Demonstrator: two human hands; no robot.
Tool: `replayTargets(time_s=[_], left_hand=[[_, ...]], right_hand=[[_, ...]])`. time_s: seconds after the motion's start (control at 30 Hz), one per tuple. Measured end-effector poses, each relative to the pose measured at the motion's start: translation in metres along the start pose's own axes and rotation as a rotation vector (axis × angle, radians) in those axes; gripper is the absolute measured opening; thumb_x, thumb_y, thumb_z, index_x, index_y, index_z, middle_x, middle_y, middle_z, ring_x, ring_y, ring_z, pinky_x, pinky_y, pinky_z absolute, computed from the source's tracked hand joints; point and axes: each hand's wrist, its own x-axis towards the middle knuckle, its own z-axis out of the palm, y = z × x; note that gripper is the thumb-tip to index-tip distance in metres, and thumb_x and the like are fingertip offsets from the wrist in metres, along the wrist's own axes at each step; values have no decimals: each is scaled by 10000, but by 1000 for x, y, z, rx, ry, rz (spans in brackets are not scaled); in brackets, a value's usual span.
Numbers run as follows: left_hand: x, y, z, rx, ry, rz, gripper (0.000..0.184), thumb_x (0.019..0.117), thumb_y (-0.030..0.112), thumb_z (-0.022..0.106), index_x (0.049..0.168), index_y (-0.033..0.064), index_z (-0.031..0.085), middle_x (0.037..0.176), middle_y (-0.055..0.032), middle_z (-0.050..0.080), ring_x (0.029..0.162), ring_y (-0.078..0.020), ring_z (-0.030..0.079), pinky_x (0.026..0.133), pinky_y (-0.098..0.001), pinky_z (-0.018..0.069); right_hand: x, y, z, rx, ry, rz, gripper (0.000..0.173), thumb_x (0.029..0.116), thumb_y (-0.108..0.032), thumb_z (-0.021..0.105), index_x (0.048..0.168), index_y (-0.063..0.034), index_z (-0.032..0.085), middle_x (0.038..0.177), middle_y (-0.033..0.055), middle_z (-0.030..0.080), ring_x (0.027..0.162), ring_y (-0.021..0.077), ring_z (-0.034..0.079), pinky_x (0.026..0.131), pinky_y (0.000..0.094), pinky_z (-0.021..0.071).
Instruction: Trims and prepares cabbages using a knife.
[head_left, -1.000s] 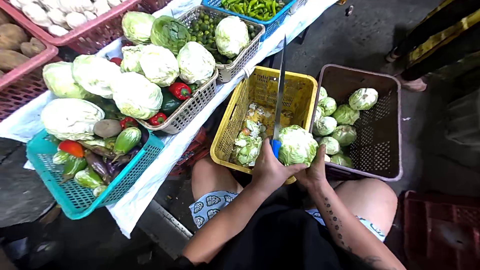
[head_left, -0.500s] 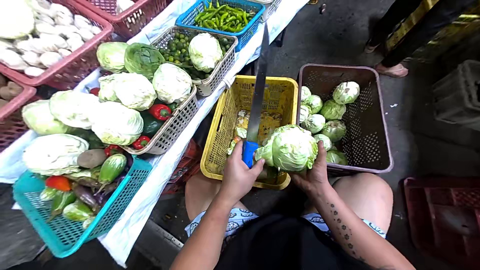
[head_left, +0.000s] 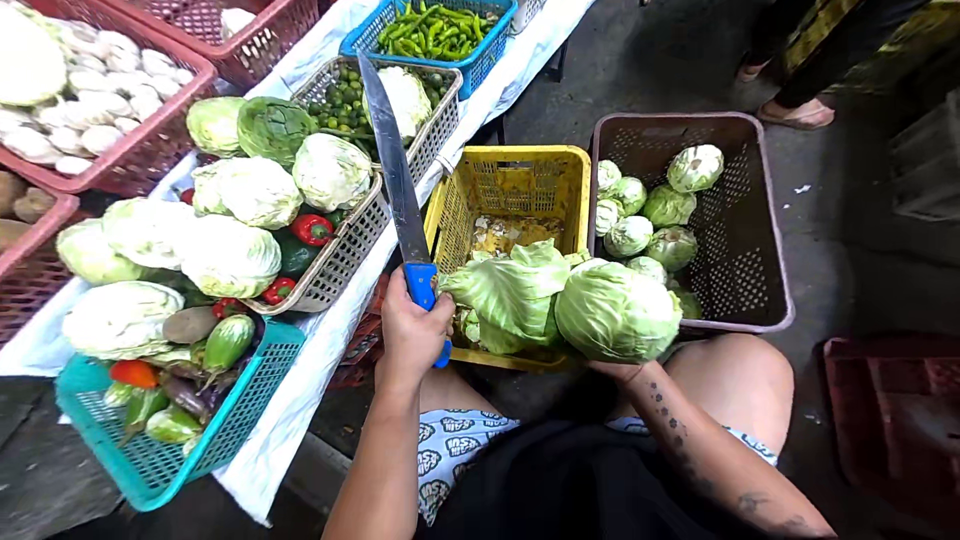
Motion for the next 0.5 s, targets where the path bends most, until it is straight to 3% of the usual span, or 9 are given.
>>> replayTargets(time_s=[0.07,0.13,0.2,0.27,0.33,0.37,0.43,0.47,0.5], left_hand=[[3,-5,4,18,-2,-5,527,853,10,702,1334,65,494,814,-98,667,491,-196,633,448,-341,587],[5,-13,6,114,2,-40,563,854,46,705,1370,56,482,860,-94,676,532,-173,651,486,-337,597],[3,-28,5,188,-17,-95,564,864,67,723,1377,73,489,873,-102,678,549,-176,655,511,-360,601],[7,-38,4,212,-23,-113,537,865,75,721,1357,77,508,872,-105,676,549,-179,652,516,-367,601],[8,-43,1,214,-20,-130,507,866,64,710,1334,68,515,835,-94,670,528,-173,644,498,-353,594],[8,-44,-2,210,-20,-138,497,877,57,705,1335,59,512,828,-94,668,523,-172,644,495,-348,595],[5,-49,-6,204,-18,-149,503,887,46,695,1350,51,499,840,-97,673,518,-168,648,488,-340,600],[4,-52,-8,205,-15,-146,516,881,46,691,1358,46,494,858,-101,677,521,-169,650,484,-340,601],[3,-56,-9,221,-17,-143,538,874,63,693,1370,40,485,884,-100,674,536,-169,651,490,-343,599]], right_hand=[[10,-17,-5,67,-34,-23,870,914,-832,297,1338,-132,591,1244,160,673,1153,291,651,964,520,554],[10,-20,-4,65,28,-14,958,870,-892,244,1359,-135,568,1256,175,668,1156,311,655,946,539,565],[-8,0,-9,174,117,16,857,906,-847,281,1270,-151,625,1175,150,700,1088,289,679,893,514,586],[-16,13,-8,320,130,50,614,927,-670,491,1149,-134,693,1094,141,727,1020,287,703,869,502,600],[-16,19,2,259,-26,90,499,935,-505,601,1199,-92,691,1195,148,712,1108,298,683,974,485,569],[-12,19,5,95,-161,104,482,982,-448,577,1309,-101,649,1331,130,669,1212,289,648,1037,462,539],[-1,9,0,-247,-415,105,561,1061,-412,465,1559,-162,397,1573,104,473,1397,299,514,1101,475,492],[3,-1,5,-261,-523,60,619,1089,-359,376,1616,-71,227,1631,210,340,1465,366,414,1140,506,442],[-5,-18,23,-237,-571,9,589,1110,-245,165,1588,66,21,1634,344,183,1517,436,276,1208,539,332]])
